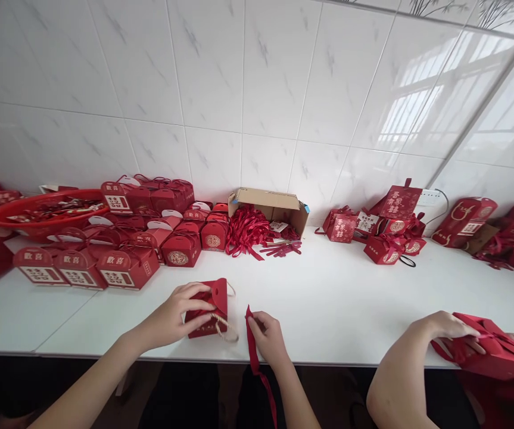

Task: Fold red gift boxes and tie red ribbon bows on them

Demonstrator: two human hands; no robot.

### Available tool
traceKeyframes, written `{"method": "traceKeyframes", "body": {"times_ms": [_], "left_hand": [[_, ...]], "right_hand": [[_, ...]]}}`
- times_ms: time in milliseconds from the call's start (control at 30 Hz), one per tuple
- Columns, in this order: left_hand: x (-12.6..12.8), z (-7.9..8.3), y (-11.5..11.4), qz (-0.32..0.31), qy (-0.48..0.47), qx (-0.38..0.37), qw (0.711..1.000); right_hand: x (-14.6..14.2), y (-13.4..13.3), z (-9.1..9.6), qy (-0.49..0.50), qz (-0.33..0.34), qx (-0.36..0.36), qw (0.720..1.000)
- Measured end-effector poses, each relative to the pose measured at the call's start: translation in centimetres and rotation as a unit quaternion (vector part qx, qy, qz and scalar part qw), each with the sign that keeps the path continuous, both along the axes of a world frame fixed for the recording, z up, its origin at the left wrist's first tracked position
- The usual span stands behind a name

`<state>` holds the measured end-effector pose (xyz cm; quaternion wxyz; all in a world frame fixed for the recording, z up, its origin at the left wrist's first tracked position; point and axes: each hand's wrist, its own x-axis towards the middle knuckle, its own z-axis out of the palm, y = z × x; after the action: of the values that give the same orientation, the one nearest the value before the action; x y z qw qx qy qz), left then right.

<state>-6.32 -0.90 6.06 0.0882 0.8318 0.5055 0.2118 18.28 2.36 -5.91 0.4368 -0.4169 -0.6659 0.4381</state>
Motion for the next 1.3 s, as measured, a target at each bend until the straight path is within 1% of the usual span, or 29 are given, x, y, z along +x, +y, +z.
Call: {"method": "traceKeyframes", "body": {"times_ms": [33, 67, 133, 200, 233, 300, 400, 500, 567, 667, 733, 800, 900, 1067, 1133, 1233, 1267, 1300], "left_hand": [[0.4, 0.0, -0.2, -0.003, -0.021, -0.003, 1.0], [0.7, 0.0, -0.2, 0.009, -0.048, 0.002, 0.999], [1.1, -0.6, 0.1, 0.06, -0.111, 0.015, 0.992], [1.4, -1.5, 0.6, 0.1, -0.16, 0.002, 0.982], [1.5, -1.9, 0.7, 0.102, -0.172, -0.017, 0.98], [1.8, -2.8, 0.6, 0.085, -0.179, -0.054, 0.979], [2.5, -3.6, -0.3, 0.087, -0.179, -0.063, 0.978], [3.5, -3.5, -1.7, 0.099, -0.196, -0.058, 0.974], [4.1, -3.1, -2.4, 0.081, -0.205, -0.07, 0.973], [4.8, -2.5, -2.9, 0.053, -0.211, -0.104, 0.971], [5.1, -2.2, -2.9, 0.051, -0.219, -0.114, 0.968], [5.4, -2.0, -2.8, 0.06, -0.23, -0.109, 0.965], [6.0, -1.7, -2.5, 0.074, -0.237, -0.097, 0.964], [6.6, -1.7, -2.0, 0.071, -0.242, -0.081, 0.964], [6.8, -1.9, -1.9, 0.073, -0.252, -0.066, 0.963], [6.8, -2.2, -1.7, 0.066, -0.268, -0.04, 0.96], [6.8, -2.2, -1.7, 0.059, -0.272, -0.032, 0.96], [6.8, -2.2, -1.7, 0.053, -0.275, -0.024, 0.96]], "right_hand": [[0.0, 0.0, 0.0, 0.006, -0.003, -0.003, 1.0], [0.0, 0.1, 0.1, 0.015, -0.006, -0.008, 1.0], [0.0, 0.1, 0.4, 0.039, -0.016, -0.021, 0.999], [0.0, 0.0, 0.9, 0.066, -0.029, -0.036, 0.997], [0.1, -0.2, 1.2, 0.077, -0.036, -0.045, 0.995], [0.2, -0.7, 2.0, 0.092, -0.041, -0.065, 0.993], [0.2, -1.8, 3.5, 0.104, -0.033, -0.082, 0.991], [0.3, -2.7, 5.4, 0.1, -0.041, -0.061, 0.992], [0.3, -3.0, 6.8, 0.092, -0.041, -0.045, 0.994], [0.4, -3.0, 8.4, 0.063, -0.005, -0.054, 0.996], [0.4, -2.9, 9.0, 0.028, 0.023, -0.069, 0.997], [0.3, -2.7, 9.3, -0.007, 0.036, -0.074, 0.997], [-0.1, -2.5, 9.5, -0.04, 0.039, -0.071, 0.996], [-0.6, -2.7, 10.0, -0.088, 0.04, -0.065, 0.993], [-0.7, -2.7, 10.0, -0.111, 0.032, -0.043, 0.992], [-0.6, -2.6, 9.9, -0.121, -0.023, 0.027, 0.992], [-0.6, -2.5, 9.8, -0.118, -0.034, 0.049, 0.991], [-0.7, -2.4, 9.8, -0.113, -0.031, 0.063, 0.991]]}}
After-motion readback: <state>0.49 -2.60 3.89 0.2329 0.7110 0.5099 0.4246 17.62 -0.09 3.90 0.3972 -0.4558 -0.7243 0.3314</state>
